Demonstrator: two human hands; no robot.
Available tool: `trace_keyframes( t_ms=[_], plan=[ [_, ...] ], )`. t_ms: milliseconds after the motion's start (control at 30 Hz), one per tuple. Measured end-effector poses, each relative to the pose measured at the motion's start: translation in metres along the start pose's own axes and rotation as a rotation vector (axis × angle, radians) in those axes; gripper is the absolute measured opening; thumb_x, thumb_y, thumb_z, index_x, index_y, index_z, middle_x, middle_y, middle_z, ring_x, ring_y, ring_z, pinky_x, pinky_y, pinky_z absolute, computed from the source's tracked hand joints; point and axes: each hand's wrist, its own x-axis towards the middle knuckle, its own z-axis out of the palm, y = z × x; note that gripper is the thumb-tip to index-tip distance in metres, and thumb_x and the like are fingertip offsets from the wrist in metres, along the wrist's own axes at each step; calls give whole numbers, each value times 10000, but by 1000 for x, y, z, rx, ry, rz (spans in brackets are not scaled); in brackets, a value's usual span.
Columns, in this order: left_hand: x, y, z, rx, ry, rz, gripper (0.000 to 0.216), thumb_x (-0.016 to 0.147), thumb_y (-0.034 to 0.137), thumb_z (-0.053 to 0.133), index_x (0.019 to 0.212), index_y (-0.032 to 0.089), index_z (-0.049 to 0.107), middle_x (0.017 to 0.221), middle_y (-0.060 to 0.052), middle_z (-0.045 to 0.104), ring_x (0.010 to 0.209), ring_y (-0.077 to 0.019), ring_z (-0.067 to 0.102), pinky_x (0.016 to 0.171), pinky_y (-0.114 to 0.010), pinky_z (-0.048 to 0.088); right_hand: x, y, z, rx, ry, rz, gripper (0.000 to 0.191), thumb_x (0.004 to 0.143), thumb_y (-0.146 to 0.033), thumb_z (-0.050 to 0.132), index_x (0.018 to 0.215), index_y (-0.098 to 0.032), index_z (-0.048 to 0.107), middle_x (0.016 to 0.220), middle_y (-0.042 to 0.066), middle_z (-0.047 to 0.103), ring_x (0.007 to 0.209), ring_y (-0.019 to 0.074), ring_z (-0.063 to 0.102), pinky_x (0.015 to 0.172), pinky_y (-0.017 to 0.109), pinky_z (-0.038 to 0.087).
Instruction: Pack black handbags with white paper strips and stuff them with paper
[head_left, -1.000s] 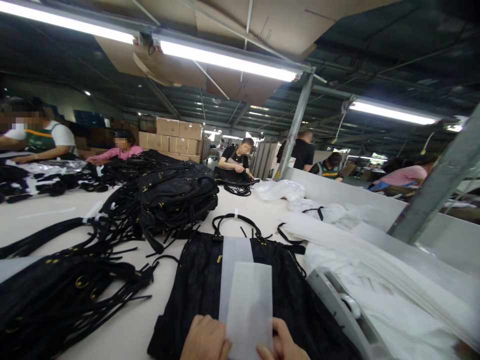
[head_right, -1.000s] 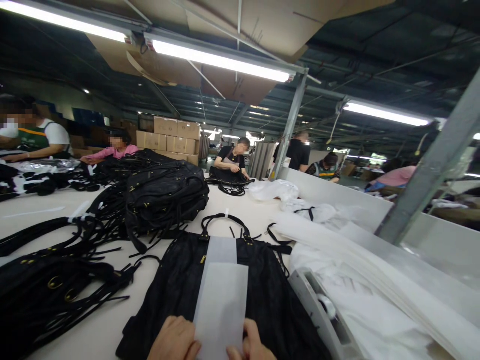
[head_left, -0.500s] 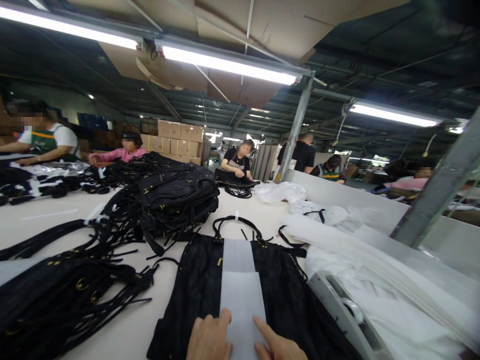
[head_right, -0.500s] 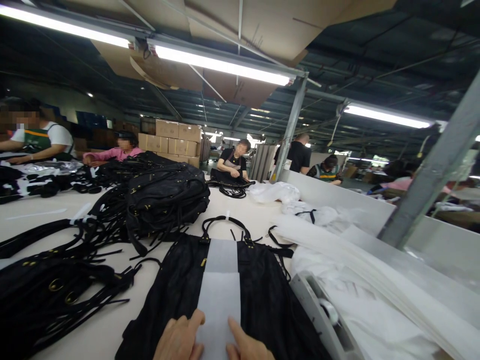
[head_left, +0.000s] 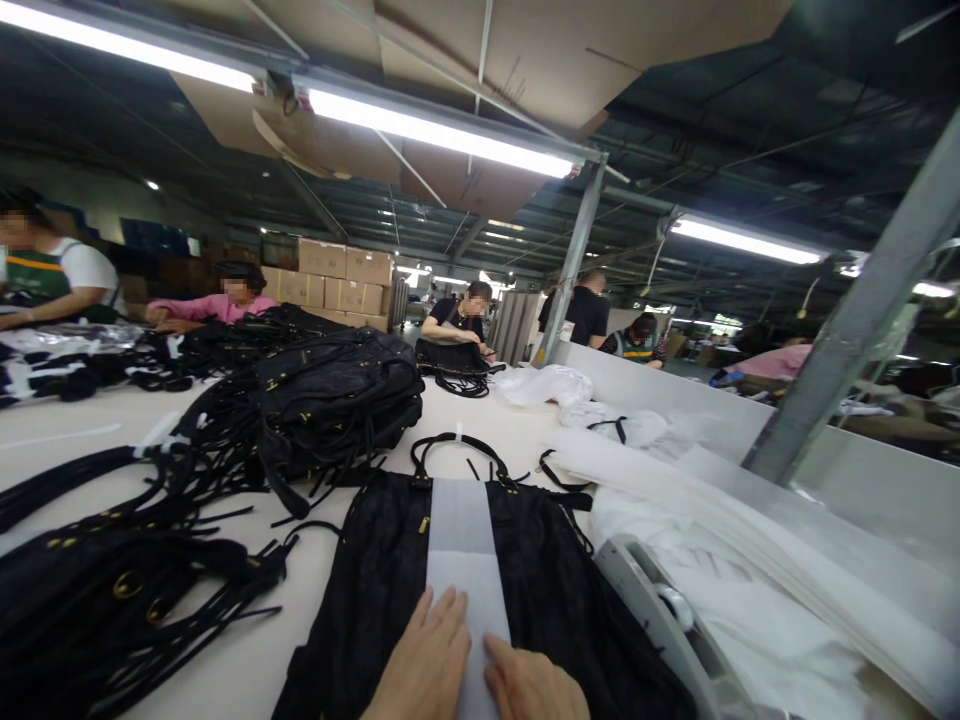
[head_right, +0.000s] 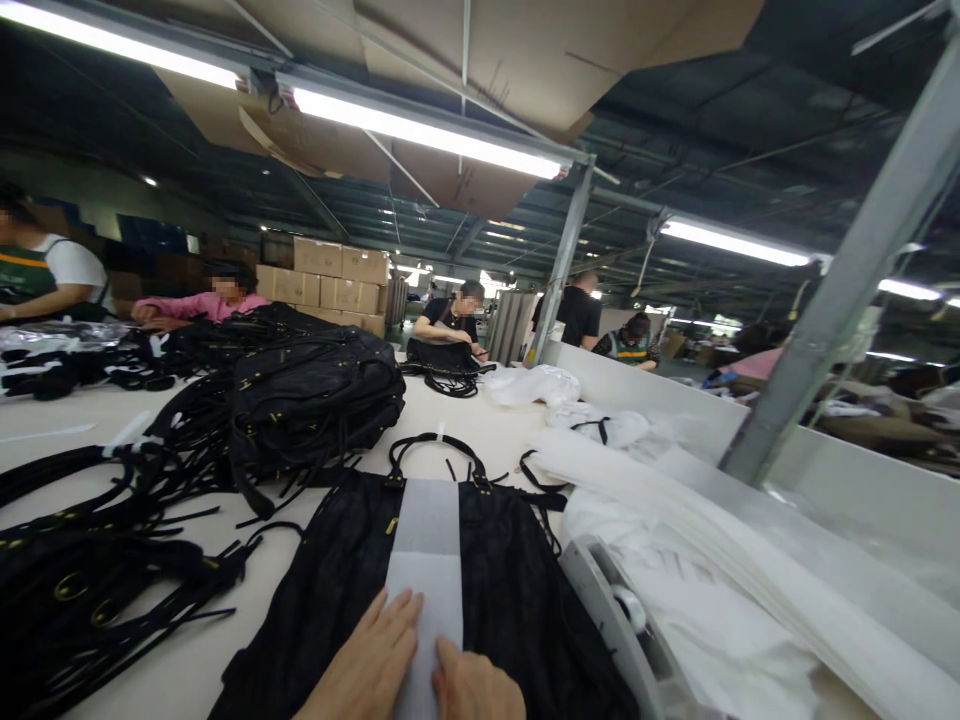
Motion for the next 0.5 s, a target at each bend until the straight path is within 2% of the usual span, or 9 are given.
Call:
trace_keyframes(
  t_ms=[100,200,267,333,400,433,467,500],
  plan=[
    [8,4,-4,-62,-7,-56,540,824,165,473,1360,111,498,1396,-166,523,1277,-291,470,1088,-443,354,0,-11,-19,-30,-42,9,270,886,-159,487,990,-290,699,853,68,766,798,248,742,625,256,519],
    [19,12,-8,-43,55,-81,470,871,207,440,1329,185,544,1302,-139,580,1189,-310,512,1014,-483,389,-1,-22,-37,-88,-76,68,206,890,-182,530,991,-249,697,867,99,762,830,286,736,661,311,531],
    [25,16,-9,-2,54,-79,452,875,226,438,1309,209,567,1283,-143,576,1176,-325,502,985,-507,382,-4,-16,-53,-107,-66,105,157,868,-256,611,998,-233,696,872,104,758,836,305,730,678,337,531],
    [28,17,-6,29,62,-84,454,869,232,445,1305,226,572,1272,-144,571,1157,-327,504,967,-514,375,-8,8,-74,-82,44,141,186,884,-312,603,1038,-248,685,910,83,753,862,281,723,710,324,519],
    [29,14,-1,44,79,-64,469,872,234,441,1325,233,560,1285,-146,559,1161,-330,500,965,-515,365,-14,50,-100,-21,231,237,250,953,-323,479,1126,-274,653,1016,58,738,930,238,704,764,300,492],
    [29,13,1,48,89,-47,476,878,231,431,1338,231,552,1296,-151,551,1171,-332,494,970,-515,358,-19,76,-112,23,310,332,286,972,-323,425,1155,-275,640,1085,55,722,982,227,685,794,293,474],
    [29,12,3,51,93,-33,482,884,228,420,1349,223,545,1307,-159,544,1183,-336,488,976,-515,350,-23,101,-123,61,338,434,305,976,-331,401,1140,-254,646,1110,64,712,1004,230,670,811,298,456],
    [29,11,4,53,96,-24,486,888,225,412,1356,216,541,1317,-167,538,1195,-340,482,981,-518,343,-27,126,-133,134,306,525,319,973,-347,396,1112,-228,657,1121,81,705,1020,232,655,809,292,444]
  ],
)
